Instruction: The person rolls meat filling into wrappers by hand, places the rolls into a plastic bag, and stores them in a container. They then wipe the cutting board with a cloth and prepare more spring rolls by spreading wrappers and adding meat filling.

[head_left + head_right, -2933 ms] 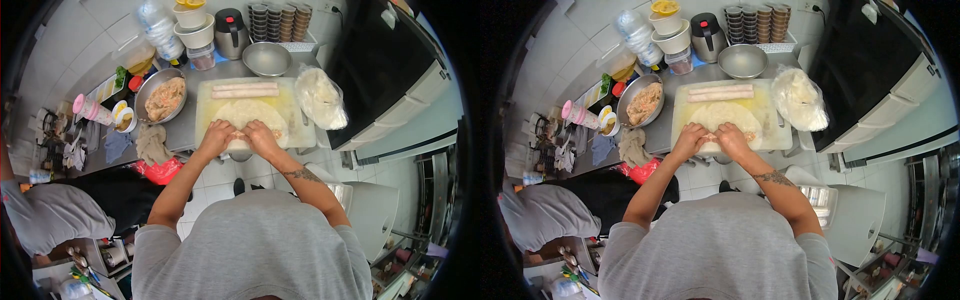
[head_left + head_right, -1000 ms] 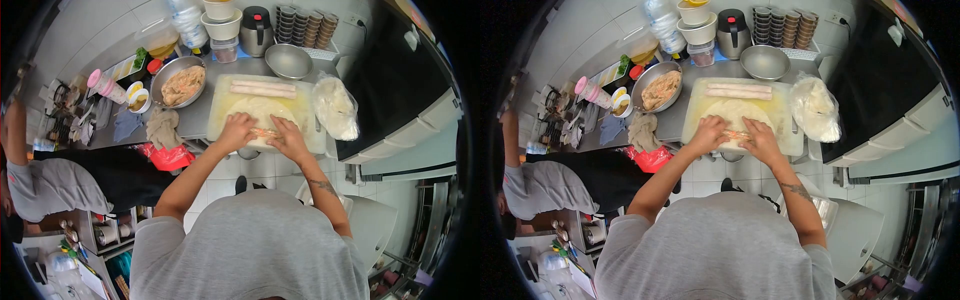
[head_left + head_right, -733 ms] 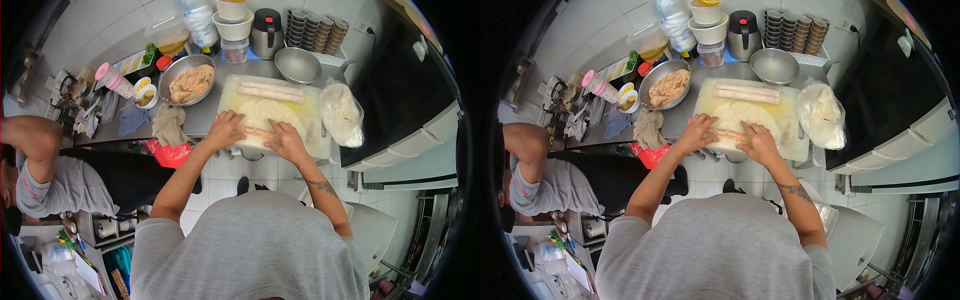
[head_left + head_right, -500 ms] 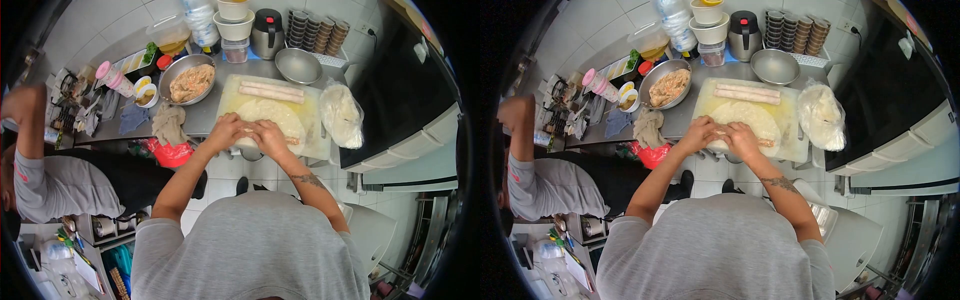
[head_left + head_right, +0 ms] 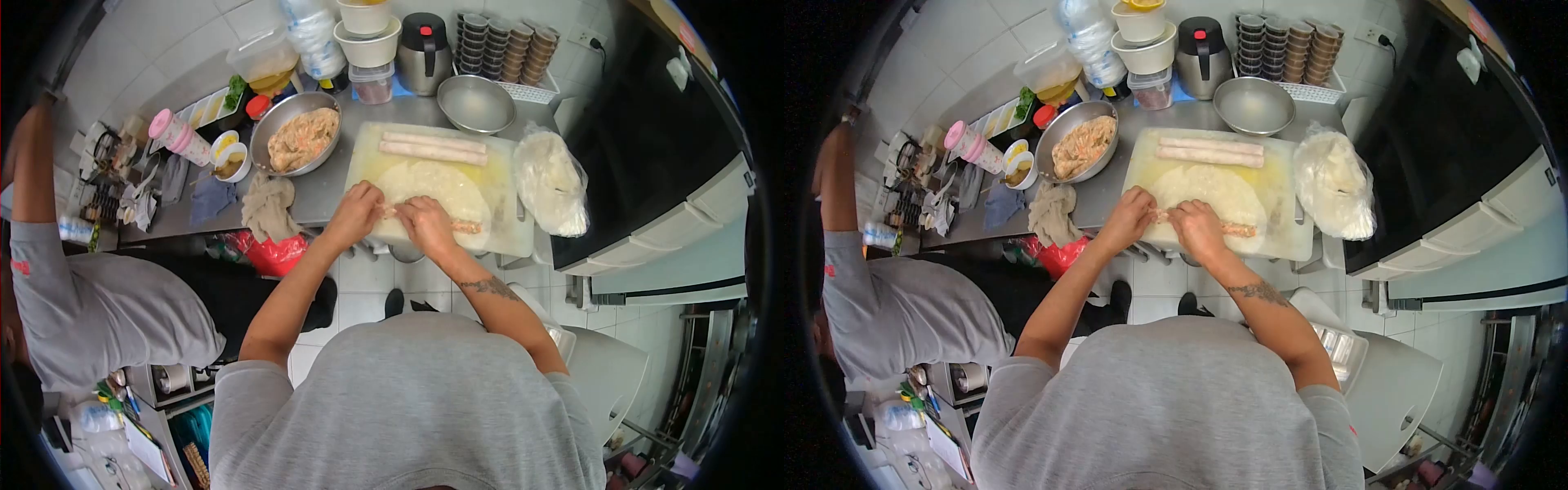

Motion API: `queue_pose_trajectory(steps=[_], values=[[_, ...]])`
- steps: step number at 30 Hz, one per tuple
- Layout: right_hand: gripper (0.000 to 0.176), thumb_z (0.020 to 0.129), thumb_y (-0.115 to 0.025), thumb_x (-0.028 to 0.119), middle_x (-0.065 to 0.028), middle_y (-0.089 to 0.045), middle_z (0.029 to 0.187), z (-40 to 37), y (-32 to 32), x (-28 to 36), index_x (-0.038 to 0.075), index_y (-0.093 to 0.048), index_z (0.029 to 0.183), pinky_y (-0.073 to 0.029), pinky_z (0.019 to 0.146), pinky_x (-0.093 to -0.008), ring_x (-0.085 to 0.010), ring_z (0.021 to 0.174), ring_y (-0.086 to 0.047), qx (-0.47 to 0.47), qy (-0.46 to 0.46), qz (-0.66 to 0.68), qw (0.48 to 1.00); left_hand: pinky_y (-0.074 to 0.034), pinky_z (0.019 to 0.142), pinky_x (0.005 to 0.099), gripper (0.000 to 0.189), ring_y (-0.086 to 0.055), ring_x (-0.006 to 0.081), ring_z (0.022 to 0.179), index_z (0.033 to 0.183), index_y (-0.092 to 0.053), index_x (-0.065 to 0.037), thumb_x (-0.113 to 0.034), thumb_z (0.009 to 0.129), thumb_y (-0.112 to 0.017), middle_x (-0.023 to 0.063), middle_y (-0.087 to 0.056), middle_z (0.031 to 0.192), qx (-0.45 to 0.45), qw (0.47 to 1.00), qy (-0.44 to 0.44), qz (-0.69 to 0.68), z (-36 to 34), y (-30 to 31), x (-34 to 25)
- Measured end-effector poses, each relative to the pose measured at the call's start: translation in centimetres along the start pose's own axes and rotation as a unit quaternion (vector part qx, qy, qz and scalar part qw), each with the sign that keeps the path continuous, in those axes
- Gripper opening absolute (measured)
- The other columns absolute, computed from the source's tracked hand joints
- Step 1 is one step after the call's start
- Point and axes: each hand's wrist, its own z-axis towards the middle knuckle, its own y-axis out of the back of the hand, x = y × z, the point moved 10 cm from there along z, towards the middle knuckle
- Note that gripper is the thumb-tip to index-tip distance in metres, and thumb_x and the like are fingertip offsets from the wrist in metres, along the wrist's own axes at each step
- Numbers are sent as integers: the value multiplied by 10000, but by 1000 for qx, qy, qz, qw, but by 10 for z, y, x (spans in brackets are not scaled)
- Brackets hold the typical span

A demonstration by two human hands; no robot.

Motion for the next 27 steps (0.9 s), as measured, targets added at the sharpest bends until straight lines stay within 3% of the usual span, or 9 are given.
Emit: queue_pose_trajectory(steps=[2, 8, 11, 13, 17, 20, 23, 26, 27], values=[[177, 782, -684, 120, -66, -640, 869, -3, 8, -4, 75, -709, 951, -468, 814, -357, -255, 882, -594, -16, -16, -9, 1000, -437, 803, 392, 224, -522, 337, 932, 984, -620, -35, -29, 768, -678, 113, -553, 925, -34, 999, 23, -33, -1, 8, 0], [209, 762, -696, 126, -58, -642, 877, -15, 20, -16, 91, -706, 969, -475, 819, -362, -255, 882, -595, 9, -24, -1, 1000, -428, 900, 389, 472, -518, 345, 1033, 1221, -561, -58, -145, 782, -714, 154, -548, 1084, 120, 992, 8, 39, -10, -32, 14], [209, 758, -701, 126, -57, -649, 889, -19, 29, -26, 90, -703, 964, -482, 814, -363, -253, 884, -597, 15, -40, 10, 999, -420, 905, 411, 510, -509, 353, 1060, 1221, -543, -41, -184, 766, -723, 148, -542, 1092, 135, 990, 13, 21, -13, -31, 20], [199, 757, -701, 122, -57, -655, 892, -28, 43, -31, 88, -704, 954, -486, 809, -361, -251, 884, -598, 1, -56, 18, 998, -425, 889, 407, 492, -515, 347, 1018, 1205, -549, -27, -171, 769, -725, 146, -558, 1024, 78, 996, 2, 31, -10, -14, 3], [415, 724, -756, 150, -104, -643, 1008, -40, 61, -52, 92, -664, 1124, -477, 860, -374, -286, 960, -588, 48, -101, 49, 993, -441, 855, 400, 520, -536, 347, 981, 1209, -537, 1, -170, 761, -737, 155, -568, 1013, 17, 996, -22, 85, -14, 16, -34], [682, 686, -810, 176, -153, -596, 1158, -54, 93, -73, 100, -554, 1313, -455, 927, -392, -331, 1063, -557, 54, -183, 123, 974, -448, 847, 395, 534, -552, 344, 1002, 1206, -530, 15, -213, 773, -743, 178, -566, 1071, 95, 980, 124, 122, -47, 5, 1], [596, 716, -788, 176, -150, -615, 1136, -59, 107, -74, 87, -586, 1270, -458, 922, -391, -325, 1047, -570, 49, -153, 119, 980, -455, 814, 365, 450, -581, 269, 968, 1125, -554, 9, -270, 817, -725, 134, -584, 1077, 250, 888, 387, 8, -108, -40, 43], [484, 744, -765, 184, -151, -634, 1093, -46, 94, -62, 73, -632, 1196, -471, 896, -392, -329, 1017, -583, 34, -115, 116, 986, -456, 760, 328, 336, -583, 165, 920, 1014, -585, -33, -311, 858, -692, 59, -621, 1019, 69, 801, 487, -343, -140, -93, 47], [451, 751, -759, 186, -150, -639, 1076, -44, 86, -57, 68, -644, 1170, -476, 883, -391, -328, 1006, -587, 31, -112, 99, 988, -456, 747, 324, 321, -579, 148, 912, 1008, -590, -49, -316, 860, -689, 44, -623, 1015, 56, 787, 478, -385, -138, -103, 44]])
